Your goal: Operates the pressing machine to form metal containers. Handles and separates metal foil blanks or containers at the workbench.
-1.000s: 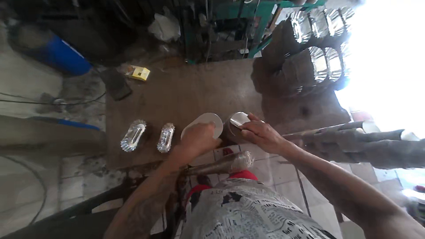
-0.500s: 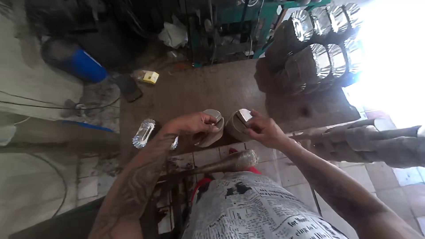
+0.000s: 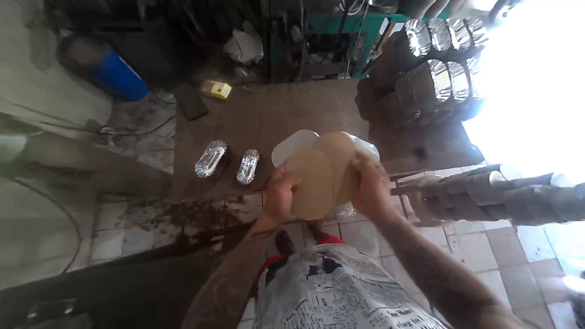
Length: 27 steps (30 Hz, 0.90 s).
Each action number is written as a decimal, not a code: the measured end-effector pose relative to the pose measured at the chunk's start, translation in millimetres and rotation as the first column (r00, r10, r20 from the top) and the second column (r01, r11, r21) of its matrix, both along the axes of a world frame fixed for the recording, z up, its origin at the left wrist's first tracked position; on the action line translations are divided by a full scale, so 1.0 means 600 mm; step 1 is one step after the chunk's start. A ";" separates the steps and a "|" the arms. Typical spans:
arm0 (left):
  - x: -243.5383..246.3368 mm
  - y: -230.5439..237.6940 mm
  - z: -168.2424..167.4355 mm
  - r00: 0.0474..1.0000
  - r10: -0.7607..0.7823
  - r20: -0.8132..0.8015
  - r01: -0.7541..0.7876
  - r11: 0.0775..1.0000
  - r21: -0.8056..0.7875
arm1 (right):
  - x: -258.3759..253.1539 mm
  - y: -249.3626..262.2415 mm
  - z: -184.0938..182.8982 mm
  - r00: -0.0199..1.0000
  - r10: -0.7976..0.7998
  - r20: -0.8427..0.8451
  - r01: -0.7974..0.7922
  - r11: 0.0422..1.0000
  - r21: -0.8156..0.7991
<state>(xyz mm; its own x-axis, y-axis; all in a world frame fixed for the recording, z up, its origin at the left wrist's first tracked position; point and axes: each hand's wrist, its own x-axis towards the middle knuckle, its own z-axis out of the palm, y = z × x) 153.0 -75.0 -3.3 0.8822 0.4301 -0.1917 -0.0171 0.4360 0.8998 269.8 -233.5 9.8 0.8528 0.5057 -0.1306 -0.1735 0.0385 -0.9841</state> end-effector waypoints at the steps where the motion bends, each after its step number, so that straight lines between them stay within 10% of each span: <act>1: -0.005 -0.017 -0.026 0.993 0.059 -0.100 -0.069 0.993 -0.098 | -0.024 0.011 -0.018 0.989 -0.008 -0.150 0.009 1.000 0.005; 4: -0.030 -0.054 -0.055 0.952 0.146 -0.268 -0.231 0.918 -0.321 | -0.057 0.003 -0.053 0.945 0.194 -0.262 -0.209 0.977 -0.032; 8: -0.049 -0.101 -0.085 0.960 0.278 0.016 -0.202 0.735 -0.647 | -0.025 -0.030 -0.051 0.750 0.549 -0.368 -0.515 0.835 0.196; 10: -0.029 -0.115 -0.142 0.966 0.240 0.097 -0.133 0.782 -0.609 | -0.013 -0.040 -0.085 0.769 0.537 -0.348 -0.510 0.843 0.174; 12: -0.008 -0.107 -0.214 0.983 0.021 -0.181 -0.075 0.952 -0.296 | 0.015 -0.083 -0.153 0.816 0.568 -0.107 -0.578 0.800 -0.158; 14: 0.033 -0.084 -0.307 0.797 -0.279 -0.536 0.366 0.929 0.060 | 0.044 -0.148 -0.206 0.638 0.766 0.072 -0.609 0.560 -0.562; 17: 0.106 -0.072 -0.417 0.439 -0.284 -0.852 0.744 0.646 0.168 | 0.059 -0.245 -0.254 0.306 0.934 -0.186 -0.620 0.048 -0.783; 22: 0.119 -0.060 -0.365 0.260 -0.371 -0.892 0.766 0.642 -0.044 | 0.038 -0.329 -0.305 0.271 0.915 -0.298 -0.681 -0.037 -0.731; 27: 0.023 0.025 -0.238 0.429 -0.342 -0.836 0.725 0.682 0.094 | 0.044 -0.260 -0.275 0.170 0.928 -0.331 -0.685 -0.130 -0.717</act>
